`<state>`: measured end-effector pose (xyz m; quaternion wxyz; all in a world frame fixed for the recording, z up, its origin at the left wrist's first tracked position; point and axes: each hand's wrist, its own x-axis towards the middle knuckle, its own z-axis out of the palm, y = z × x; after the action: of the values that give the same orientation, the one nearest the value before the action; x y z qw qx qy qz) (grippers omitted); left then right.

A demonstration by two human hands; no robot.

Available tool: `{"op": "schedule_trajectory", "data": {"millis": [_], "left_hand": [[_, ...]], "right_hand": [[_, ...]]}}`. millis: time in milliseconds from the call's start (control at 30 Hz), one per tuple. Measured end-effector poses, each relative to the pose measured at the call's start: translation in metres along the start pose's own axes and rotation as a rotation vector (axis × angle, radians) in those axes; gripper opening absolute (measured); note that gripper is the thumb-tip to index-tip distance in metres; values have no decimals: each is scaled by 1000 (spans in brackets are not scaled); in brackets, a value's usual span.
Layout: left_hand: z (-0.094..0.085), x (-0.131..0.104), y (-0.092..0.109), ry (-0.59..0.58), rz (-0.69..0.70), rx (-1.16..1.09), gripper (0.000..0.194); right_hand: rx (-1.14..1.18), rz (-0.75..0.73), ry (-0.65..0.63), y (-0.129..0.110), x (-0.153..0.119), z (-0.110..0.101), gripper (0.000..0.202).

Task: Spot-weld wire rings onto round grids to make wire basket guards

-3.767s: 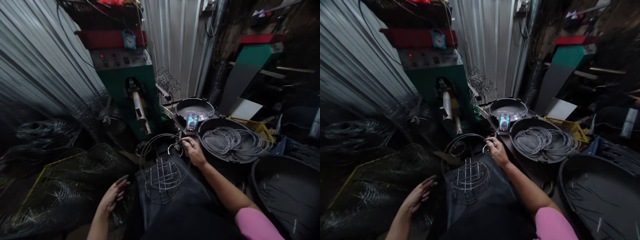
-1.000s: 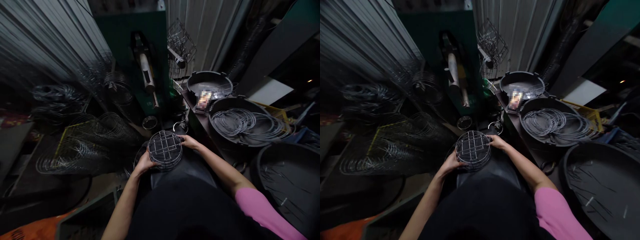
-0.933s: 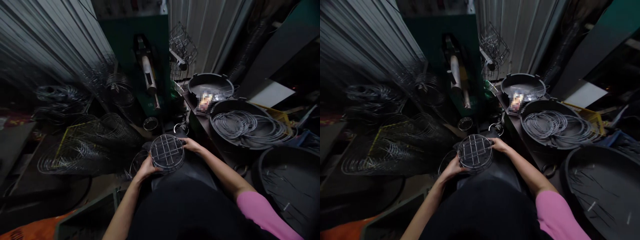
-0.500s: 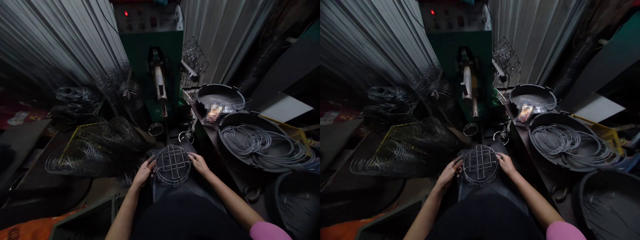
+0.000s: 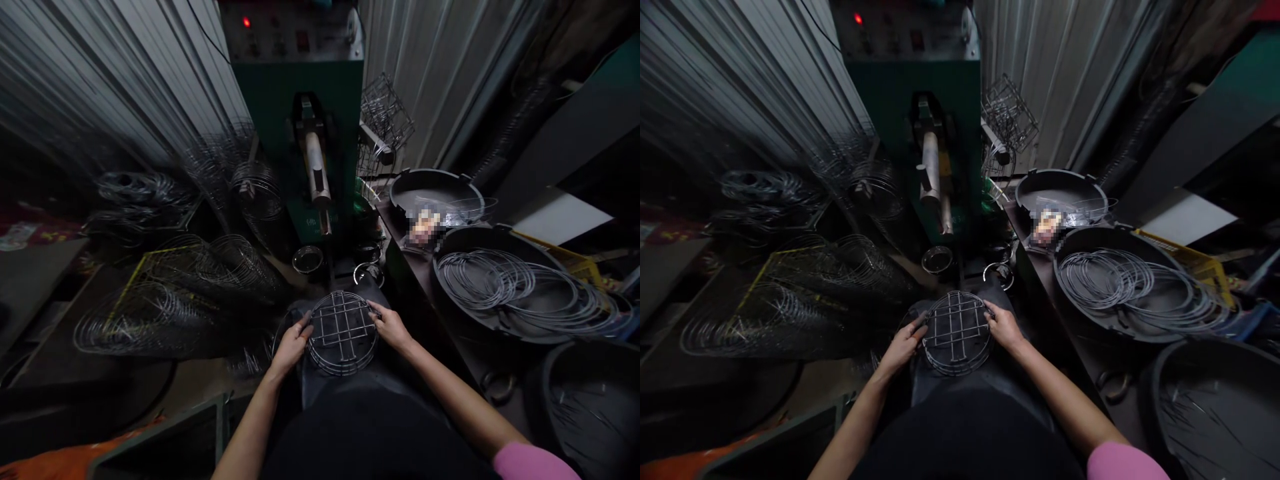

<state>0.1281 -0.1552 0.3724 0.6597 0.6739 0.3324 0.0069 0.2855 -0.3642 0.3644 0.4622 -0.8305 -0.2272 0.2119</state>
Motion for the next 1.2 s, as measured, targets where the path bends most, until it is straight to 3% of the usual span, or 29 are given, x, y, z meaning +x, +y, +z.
{"op": "schedule_trajectory", "data": {"millis": [133, 300, 433, 600, 767, 900, 1033, 1100, 1200], "left_hand": [[-3, 1, 0, -46, 93, 190, 56], [-22, -10, 3, -219, -8, 128, 62], [-25, -12, -1, -284, 39, 221, 91], [-3, -11, -13, -135, 154, 471, 117], [7, -17, -8, -97, 108, 676, 117], [8, -14, -9, -102, 112, 705, 118], [7, -13, -18, -42, 148, 458, 124], [1, -18, -15, 61, 143, 230, 123], [-17, -31, 6, 256, 151, -5, 106]], "right_hand": [[-48, -30, -28, 3, -1, 0, 40], [32, -42, -25, 7, -5, 0, 41], [165, -4, -54, 7, -8, -2, 44], [289, 47, -86, 9, -10, -5, 50], [284, 30, -84, 15, -11, -2, 51], [259, -9, -62, 17, -10, 2, 50], [274, 11, -5, 16, -12, 3, 56], [295, 63, 32, 16, -15, 1, 56], [366, 155, 123, 10, -19, -8, 41]]}}
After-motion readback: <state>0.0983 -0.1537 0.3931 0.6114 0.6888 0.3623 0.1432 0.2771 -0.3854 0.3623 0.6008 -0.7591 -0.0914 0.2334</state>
